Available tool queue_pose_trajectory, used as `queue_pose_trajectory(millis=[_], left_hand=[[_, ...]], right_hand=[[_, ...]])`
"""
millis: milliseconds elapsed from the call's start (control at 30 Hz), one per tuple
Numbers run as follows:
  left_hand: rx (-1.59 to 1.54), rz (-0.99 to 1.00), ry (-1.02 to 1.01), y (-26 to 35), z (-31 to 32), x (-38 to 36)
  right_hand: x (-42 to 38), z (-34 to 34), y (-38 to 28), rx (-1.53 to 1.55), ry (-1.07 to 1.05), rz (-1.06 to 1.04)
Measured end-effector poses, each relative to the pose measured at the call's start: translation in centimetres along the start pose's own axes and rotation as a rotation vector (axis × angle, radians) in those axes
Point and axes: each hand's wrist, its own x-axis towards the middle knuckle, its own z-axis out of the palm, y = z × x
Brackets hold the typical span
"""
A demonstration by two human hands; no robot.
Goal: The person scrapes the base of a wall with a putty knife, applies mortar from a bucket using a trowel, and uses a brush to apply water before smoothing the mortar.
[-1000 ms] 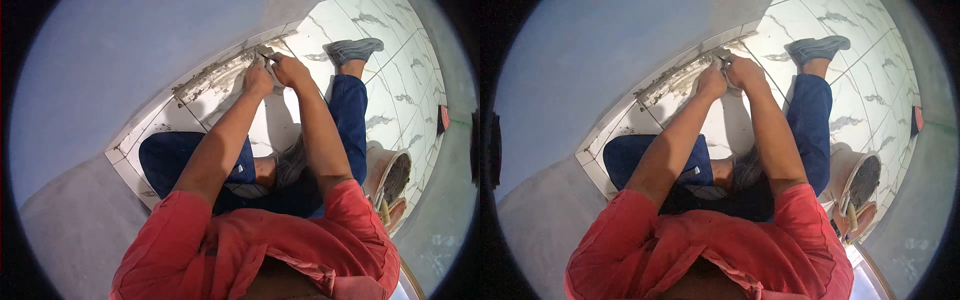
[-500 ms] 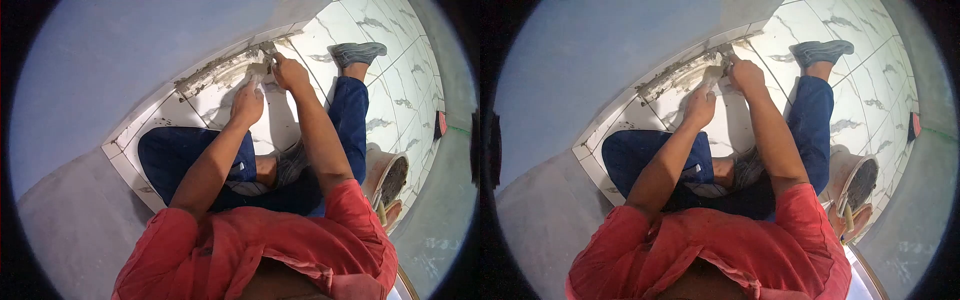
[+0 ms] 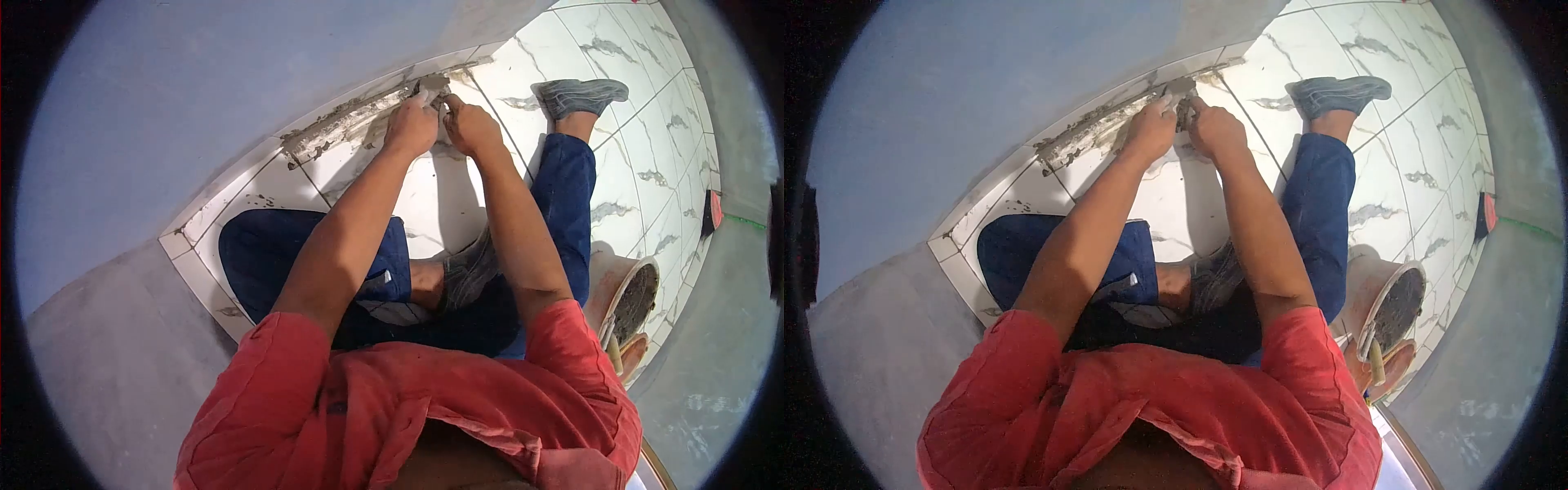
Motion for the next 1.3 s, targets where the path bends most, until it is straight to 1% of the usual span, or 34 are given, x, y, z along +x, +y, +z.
queue_pose_trajectory(millis=[33, 67, 133, 267, 333, 367, 400, 467, 533, 567, 600, 667, 733, 800, 900, 967, 1033, 1167, 1233, 1300], left_hand=[[0.025, -0.019, -0.045, 0.4, 0.1, 0.2], [0.024, -0.020, -0.044, 0.7, 0.3, 0.3], [0.031, -0.091, -0.055, 1.1, 0.8, 0.7], [0.064, -0.084, 0.001, 1.7, 1.5, 0.8], [0.100, -0.147, -0.059, 2.2, 1.3, 0.7], [0.098, -0.148, -0.058, 2.0, 1.4, 0.8], [0.099, -0.125, -0.056, 1.7, 1.6, 0.7], [0.099, -0.097, -0.052, 1.4, 1.9, 0.7], [0.075, -0.074, -0.029, 1.1, 2.1, 0.4], [0.074, -0.071, -0.027, 1.0, 2.2, 0.3], [0.092, -0.052, -0.012, 0.8, 2.2, 0.0], [0.110, -0.033, 0.006, 0.1, 2.5, 0.1], [0.113, 0.012, 0.006, -0.4, 2.6, 0.2], [0.121, -0.002, -0.013, -0.6, 2.5, 0.2], [0.124, -0.039, -0.034, -0.2, 1.8, -0.5], [0.118, -0.061, -0.035, -0.4, 1.5, -1.2], [0.156, 0.061, -0.012, -1.3, 0.6, -2.4], [0.183, 0.060, -0.004, -2.5, -1.0, -3.9], [0.181, 0.125, 0.067, -2.6, -1.4, -3.7], [0.168, 0.095, 0.044, -1.9, -1.9, -2.9]], right_hand=[[-0.1, -0.1, -0.1, -0.001, 0.000, -0.002], [-0.3, -0.1, -0.2, 0.003, 0.015, -0.007], [-0.4, -0.1, -0.2, 0.010, 0.032, -0.010], [-1.3, -0.2, 0.5, 0.018, 0.016, -0.005], [-2.5, -0.6, 1.2, 0.044, 0.007, -0.016], [-3.0, -0.8, 1.6, 0.081, 0.047, -0.003], [-3.6, -1.1, 2.1, 0.118, 0.086, 0.013], [-4.2, -2.2, 2.6, 0.130, 0.091, 0.012], [-4.3, -2.7, 2.8, 0.202, 0.159, 0.063], [-4.2, -2.8, 2.6, 0.242, 0.200, 0.003], [-3.9, -2.9, 2.4, 0.241, 0.202, 0.002], [-2.2, -2.6, 1.9, 0.206, 0.148, -0.069], [-0.7, -2.3, 1.3, 0.175, 0.111, -0.054], [0.3, -2.2, 1.0, 0.082, 0.043, -0.018], [1.3, -1.9, 0.5, 0.042, 0.026, 0.007], [0.9, -1.5, 0.2, 0.052, 0.039, 0.011], [0.7, -0.9, 0.3, 0.064, 0.051, 0.017], [0.4, 0.0, 0.5, 0.055, 0.066, -0.016], [0.4, 0.2, 0.5, 0.049, 0.067, -0.017], [0.9, 0.6, 0.9, 0.064, 0.164, -0.051]])
